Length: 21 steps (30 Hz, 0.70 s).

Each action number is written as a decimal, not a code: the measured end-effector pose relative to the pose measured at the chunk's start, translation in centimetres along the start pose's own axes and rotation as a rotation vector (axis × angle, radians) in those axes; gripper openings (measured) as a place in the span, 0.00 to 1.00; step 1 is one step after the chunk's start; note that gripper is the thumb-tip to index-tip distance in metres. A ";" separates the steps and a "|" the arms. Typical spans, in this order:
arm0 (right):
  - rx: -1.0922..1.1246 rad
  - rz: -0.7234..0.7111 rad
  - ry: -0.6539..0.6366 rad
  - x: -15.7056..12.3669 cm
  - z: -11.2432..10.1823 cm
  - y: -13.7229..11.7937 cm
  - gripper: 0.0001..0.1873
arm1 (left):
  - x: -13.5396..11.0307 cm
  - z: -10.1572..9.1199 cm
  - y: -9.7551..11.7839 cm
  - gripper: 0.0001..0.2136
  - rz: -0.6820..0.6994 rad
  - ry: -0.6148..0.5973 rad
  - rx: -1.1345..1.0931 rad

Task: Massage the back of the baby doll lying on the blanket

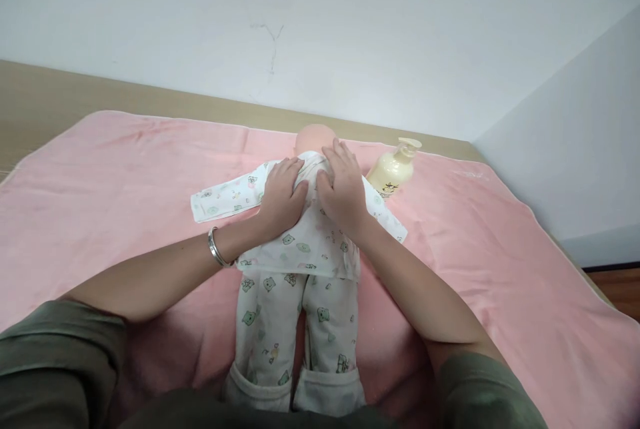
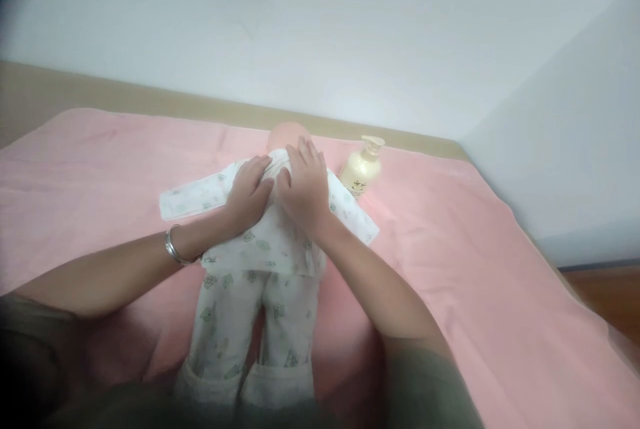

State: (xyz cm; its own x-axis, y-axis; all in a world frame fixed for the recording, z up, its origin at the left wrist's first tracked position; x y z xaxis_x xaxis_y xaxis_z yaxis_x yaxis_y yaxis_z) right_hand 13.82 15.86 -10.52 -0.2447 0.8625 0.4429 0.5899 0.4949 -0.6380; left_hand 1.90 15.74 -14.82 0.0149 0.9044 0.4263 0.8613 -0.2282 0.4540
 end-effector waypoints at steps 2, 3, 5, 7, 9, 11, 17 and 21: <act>-0.019 0.023 -0.074 0.1 0.8 0.5 0.28 | -0.1 0.0 -0.1 0.24 -0.010 0.011 -0.007; -0.017 0.021 -0.105 0.1 1.0 0.5 0.28 | -0.1 0.0 -0.1 0.24 -0.013 0.012 -0.013; 0.018 -0.003 -0.106 0.2 0.7 0.2 0.28 | -0.2 0.0 -0.1 0.24 -0.010 0.011 -0.020; 0.065 -0.036 -0.050 0.3 -0.3 -0.5 0.28 | -0.2 0.0 0.0 0.24 -0.003 0.009 -0.017; 0.075 -0.054 0.006 0.2 -0.9 -0.7 0.29 | -0.1 0.0 0.0 0.24 0.001 0.007 -0.010; 0.036 -0.049 -0.011 0.1 -0.3 -0.5 0.29 | -0.1 0.0 -0.1 0.24 0.002 0.012 -0.012; 0.011 -0.008 -0.127 0.2 1.1 0.1 0.28 | -0.1 0.0 -0.1 0.24 0.001 0.022 -0.030; 0.052 -0.044 0.031 0.4 -2.3 -1.2 0.30 | -0.1 -0.1 0.0 0.25 0.000 0.004 -0.022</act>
State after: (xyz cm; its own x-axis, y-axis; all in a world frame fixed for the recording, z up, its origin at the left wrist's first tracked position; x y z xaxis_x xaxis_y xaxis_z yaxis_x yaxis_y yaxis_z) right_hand 14.76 15.38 -8.15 -0.2451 0.8368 0.4896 0.5381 0.5374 -0.6493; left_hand 1.86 15.58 -14.79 0.0126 0.9030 0.4295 0.8497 -0.2361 0.4715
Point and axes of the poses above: each hand's wrist, its own x-axis towards the middle knuckle, its own z-axis out of the palm, y = z × x, the point moved 9 cm from there along x, towards the middle knuckle, and after that the axes turned 15 degrees about x, right-handed, at the moved point
